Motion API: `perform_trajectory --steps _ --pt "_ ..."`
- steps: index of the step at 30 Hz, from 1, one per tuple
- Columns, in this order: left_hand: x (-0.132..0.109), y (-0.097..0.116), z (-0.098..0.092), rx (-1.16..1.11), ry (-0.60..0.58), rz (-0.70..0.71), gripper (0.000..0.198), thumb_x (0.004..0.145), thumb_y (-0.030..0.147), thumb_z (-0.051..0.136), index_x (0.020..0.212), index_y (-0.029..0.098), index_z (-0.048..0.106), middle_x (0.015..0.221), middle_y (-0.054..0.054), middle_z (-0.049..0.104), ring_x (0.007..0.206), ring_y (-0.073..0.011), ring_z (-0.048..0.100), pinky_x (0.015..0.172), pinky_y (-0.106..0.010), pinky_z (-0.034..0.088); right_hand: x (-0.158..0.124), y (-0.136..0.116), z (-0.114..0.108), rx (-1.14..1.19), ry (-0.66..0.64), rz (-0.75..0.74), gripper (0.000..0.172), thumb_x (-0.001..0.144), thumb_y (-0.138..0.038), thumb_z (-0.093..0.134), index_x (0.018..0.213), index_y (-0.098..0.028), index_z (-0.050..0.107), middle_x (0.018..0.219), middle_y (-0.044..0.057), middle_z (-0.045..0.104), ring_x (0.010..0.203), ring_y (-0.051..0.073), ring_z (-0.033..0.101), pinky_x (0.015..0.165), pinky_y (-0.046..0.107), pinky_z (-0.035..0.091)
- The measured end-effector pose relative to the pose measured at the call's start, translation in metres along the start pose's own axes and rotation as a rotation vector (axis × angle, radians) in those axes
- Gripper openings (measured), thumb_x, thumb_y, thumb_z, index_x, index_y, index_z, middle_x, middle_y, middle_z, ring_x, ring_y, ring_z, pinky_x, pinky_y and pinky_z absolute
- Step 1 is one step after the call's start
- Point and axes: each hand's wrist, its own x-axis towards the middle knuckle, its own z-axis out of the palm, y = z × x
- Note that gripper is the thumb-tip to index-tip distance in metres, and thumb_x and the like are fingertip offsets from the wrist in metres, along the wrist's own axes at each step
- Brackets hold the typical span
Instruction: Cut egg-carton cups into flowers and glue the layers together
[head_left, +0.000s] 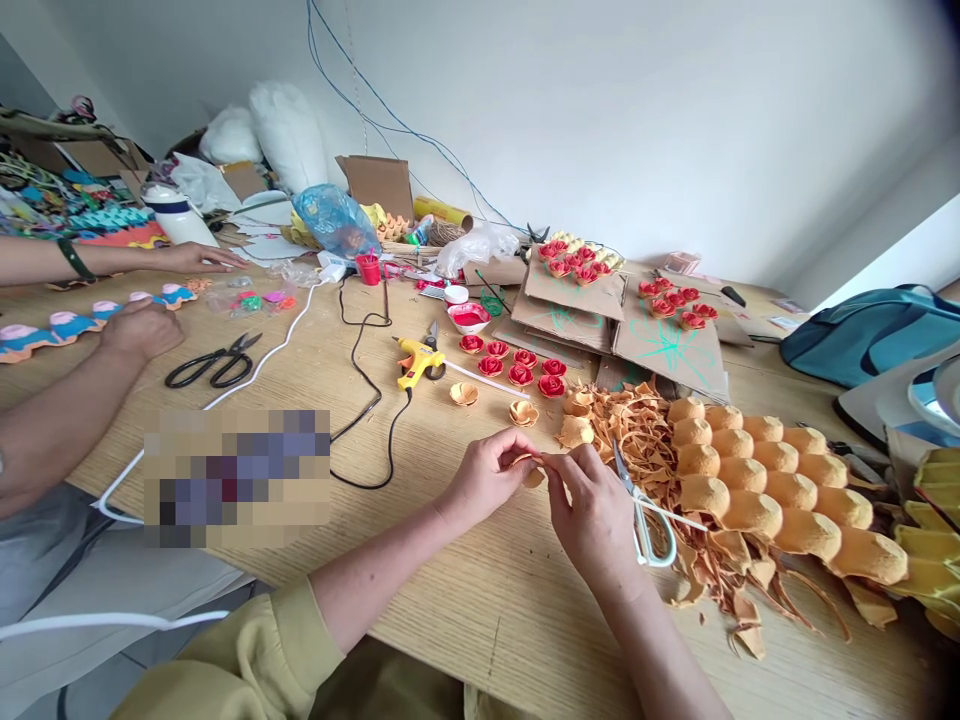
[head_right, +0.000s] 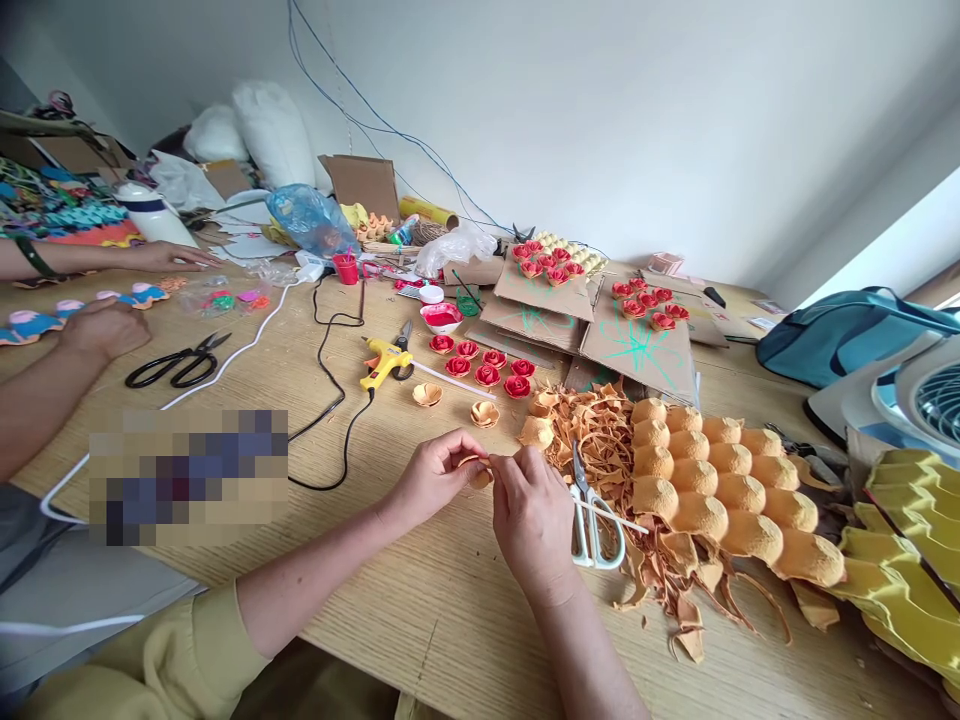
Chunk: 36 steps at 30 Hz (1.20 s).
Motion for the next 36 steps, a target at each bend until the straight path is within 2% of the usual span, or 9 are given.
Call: perform_trajectory --steps 5,10,16,22,29,36 --pt "0.004 0.007 -0.003 -0.122 -0.061 -0.125 0.008 0.085 0.019 0.060 0.089 0.014 0.065 0.079 -0.002 0.068 0.072 -0.0127 0.063 0.066 -0.022 0.049 0.000 0.005 0.002 0.140 -0.056 0.126 0.024 0.097 -0.023 0.049 0.104 -0.022 0.072 0.085 0.003 0.060 0.063 0.012 0.055 0.059 0.024 0.040" --pt "0.003 0.011 -0.003 -0.190 -0.070 -0.194 0.010 0.083 0.014 0.058 0.090 0.014 0.065 0.080 -0.002 0.069 0.073 -0.0130 0.064 0.067 -0.022 0.049 0.001 0.006 0.001 0.170 -0.090 0.160 0.024 0.096 -0.023 0.051 0.107 -0.023 0.072 0.086 0.002 0.061 0.059 0.012 0.054 0.056 0.023 0.039" --pt "0.002 0.003 0.001 -0.092 -0.047 -0.137 0.014 0.080 0.008 0.056 0.090 0.014 0.063 0.083 -0.002 0.069 0.075 -0.0131 0.065 0.070 -0.023 0.051 0.000 0.005 0.001 0.179 -0.113 0.164 0.022 0.095 -0.023 0.053 0.106 -0.023 0.072 0.087 0.003 0.061 0.060 0.012 0.055 0.056 0.023 0.039" --pt "0.000 -0.006 0.003 0.003 -0.029 -0.051 0.006 0.083 0.015 0.060 0.089 0.016 0.061 0.080 -0.001 0.069 0.072 -0.0131 0.066 0.065 -0.022 0.050 -0.001 0.004 0.003 0.181 -0.116 0.147 0.022 0.094 -0.019 0.053 0.102 -0.023 0.072 0.085 0.002 0.061 0.067 0.013 0.058 0.061 0.024 0.042" --pt "0.001 -0.008 -0.004 0.109 -0.103 -0.043 0.017 0.075 0.005 0.058 0.087 0.016 0.061 0.079 0.000 0.069 0.070 -0.0124 0.066 0.064 -0.020 0.048 0.000 0.009 0.002 0.206 -0.165 0.141 0.017 0.094 -0.019 0.055 0.096 -0.022 0.072 0.085 0.002 0.061 0.066 0.013 0.058 0.060 0.023 0.042" --pt "0.002 -0.007 -0.008 0.181 -0.165 -0.066 0.008 0.078 0.012 0.059 0.085 0.016 0.062 0.074 0.000 0.069 0.067 -0.0129 0.063 0.059 -0.020 0.045 -0.002 0.009 0.004 0.157 -0.167 0.079 0.018 0.096 -0.022 0.053 0.094 -0.022 0.071 0.082 0.001 0.060 0.059 0.010 0.053 0.057 0.023 0.037"
